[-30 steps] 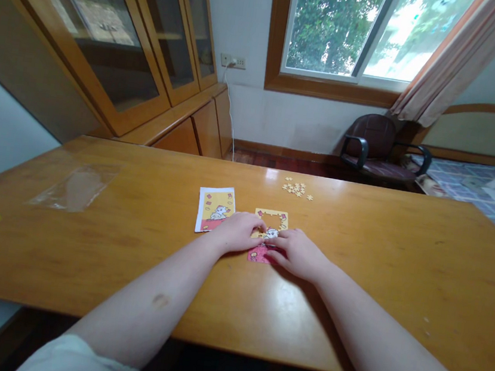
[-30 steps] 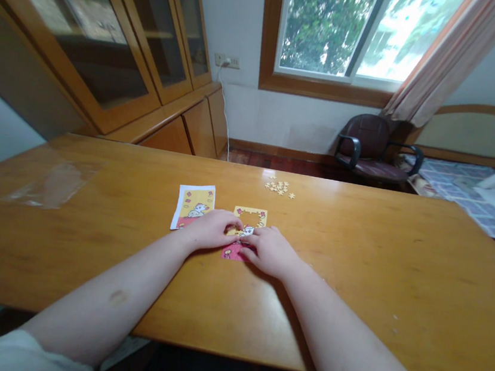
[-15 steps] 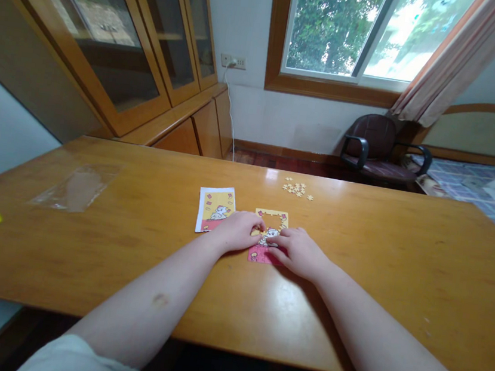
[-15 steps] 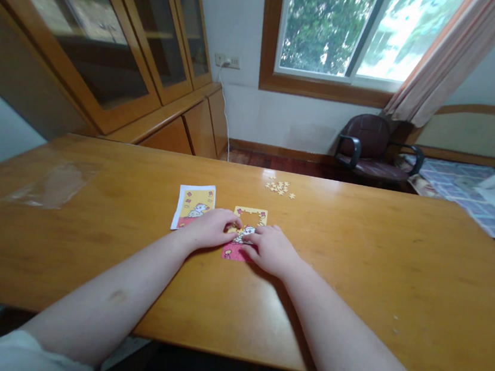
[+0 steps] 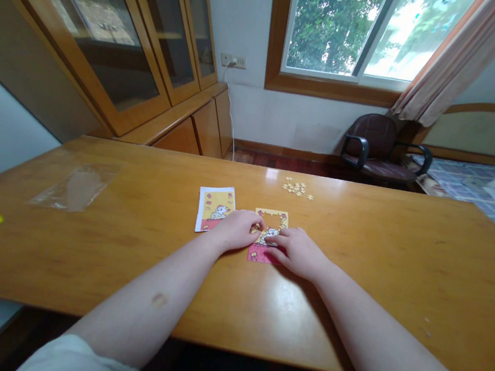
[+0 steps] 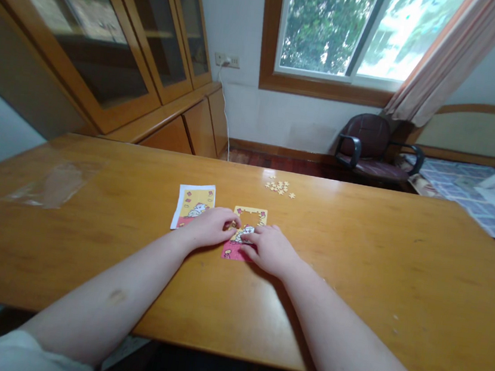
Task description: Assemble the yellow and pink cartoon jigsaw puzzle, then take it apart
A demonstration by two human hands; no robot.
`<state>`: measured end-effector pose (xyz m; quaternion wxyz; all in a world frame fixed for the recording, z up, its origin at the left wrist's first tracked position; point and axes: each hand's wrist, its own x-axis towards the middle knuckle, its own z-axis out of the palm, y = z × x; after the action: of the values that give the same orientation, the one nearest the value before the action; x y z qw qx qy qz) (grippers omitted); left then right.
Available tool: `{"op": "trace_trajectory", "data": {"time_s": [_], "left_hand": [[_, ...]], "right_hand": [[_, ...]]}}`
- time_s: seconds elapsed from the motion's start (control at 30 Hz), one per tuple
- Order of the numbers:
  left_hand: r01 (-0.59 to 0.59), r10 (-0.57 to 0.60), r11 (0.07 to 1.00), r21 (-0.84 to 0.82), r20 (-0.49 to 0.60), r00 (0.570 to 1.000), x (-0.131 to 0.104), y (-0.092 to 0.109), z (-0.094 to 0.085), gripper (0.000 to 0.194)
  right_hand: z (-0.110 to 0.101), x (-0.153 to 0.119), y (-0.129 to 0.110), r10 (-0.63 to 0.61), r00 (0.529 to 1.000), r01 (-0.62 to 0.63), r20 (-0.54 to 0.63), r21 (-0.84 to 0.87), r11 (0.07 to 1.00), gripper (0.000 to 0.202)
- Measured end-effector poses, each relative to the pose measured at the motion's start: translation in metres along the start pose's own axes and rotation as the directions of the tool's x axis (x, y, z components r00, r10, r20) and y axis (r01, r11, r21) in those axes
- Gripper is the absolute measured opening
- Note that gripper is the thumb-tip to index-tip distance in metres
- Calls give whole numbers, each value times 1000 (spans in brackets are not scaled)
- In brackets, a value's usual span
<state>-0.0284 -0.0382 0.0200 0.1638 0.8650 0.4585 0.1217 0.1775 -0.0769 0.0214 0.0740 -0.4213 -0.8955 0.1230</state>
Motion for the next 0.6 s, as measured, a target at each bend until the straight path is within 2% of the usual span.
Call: {"op": "trace_trajectory", "data": {"time_s": [0.6], "left_hand": [[-27,26,997,70,15,1000,2,-1,-1,30]], "right_hand": [[2,1,1,14,1000,-15,-20,-17,1000,33]]}}
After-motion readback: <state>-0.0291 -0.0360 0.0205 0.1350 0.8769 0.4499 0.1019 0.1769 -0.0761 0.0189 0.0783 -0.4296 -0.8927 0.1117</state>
